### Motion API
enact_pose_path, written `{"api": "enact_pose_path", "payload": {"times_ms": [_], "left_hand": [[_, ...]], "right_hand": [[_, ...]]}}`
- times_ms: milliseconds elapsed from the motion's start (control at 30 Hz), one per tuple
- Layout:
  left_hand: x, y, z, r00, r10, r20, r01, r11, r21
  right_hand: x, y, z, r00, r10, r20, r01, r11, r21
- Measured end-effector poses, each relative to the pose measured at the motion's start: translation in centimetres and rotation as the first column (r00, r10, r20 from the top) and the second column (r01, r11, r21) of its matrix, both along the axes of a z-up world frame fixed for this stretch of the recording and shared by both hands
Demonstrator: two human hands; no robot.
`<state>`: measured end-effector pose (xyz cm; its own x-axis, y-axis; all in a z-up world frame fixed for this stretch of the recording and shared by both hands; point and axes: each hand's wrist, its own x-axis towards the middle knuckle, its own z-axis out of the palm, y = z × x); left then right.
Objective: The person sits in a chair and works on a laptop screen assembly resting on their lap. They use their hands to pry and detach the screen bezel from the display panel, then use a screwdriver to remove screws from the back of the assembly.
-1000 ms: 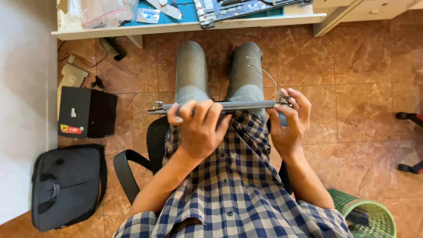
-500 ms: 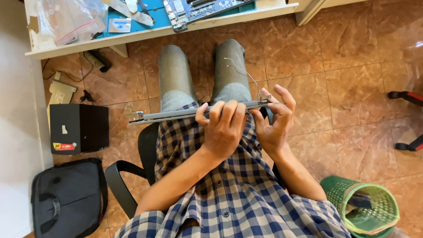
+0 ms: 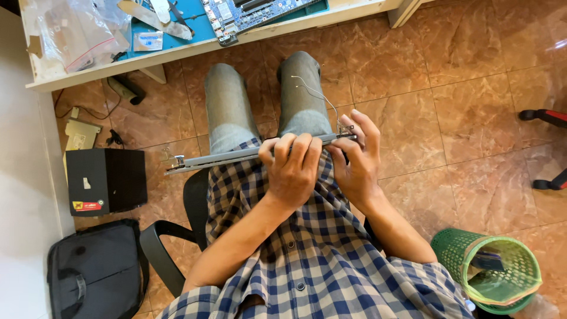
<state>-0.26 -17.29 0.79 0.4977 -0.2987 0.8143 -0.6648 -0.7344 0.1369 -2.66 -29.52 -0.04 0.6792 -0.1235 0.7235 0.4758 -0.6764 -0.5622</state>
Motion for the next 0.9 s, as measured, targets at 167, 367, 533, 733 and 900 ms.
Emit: {"api": "enact_pose_path", "payload": {"times_ms": [167,367,533,733,900], "left_hand": [[0.4,-0.2,1.2,0.999,0.032,0.017,-0.031,0.999,-0.038],[0.3,0.1,1.7,1.0,0.026,0.012,-0.025,0.999,-0.039],[0.7,0.0,1.2,1.0,0.026,0.012,-0.025,1.0,-0.017],[0.4,0.0,0.8,1.0,0.007,0.009,-0.007,1.0,-0.008],[0.5,2.5,0.2,0.994,-0.059,-0.092,0.061,0.998,0.016]], "right_hand": [[0.1,0.1,0.7,1.0,-0.023,-0.011,0.022,0.995,-0.097],[0.3,-0.1,1.1,0.999,0.004,-0.049,-0.014,0.979,-0.203],[0.4,-0.5,1.6,0.995,-0.078,-0.068,0.047,0.925,-0.378],[-0.1,-1.0,1.8,0.989,-0.106,-0.099,0.055,0.907,-0.417],[-0.1,-0.6,1.6,0.993,-0.062,-0.103,0.036,0.97,-0.242]]}}
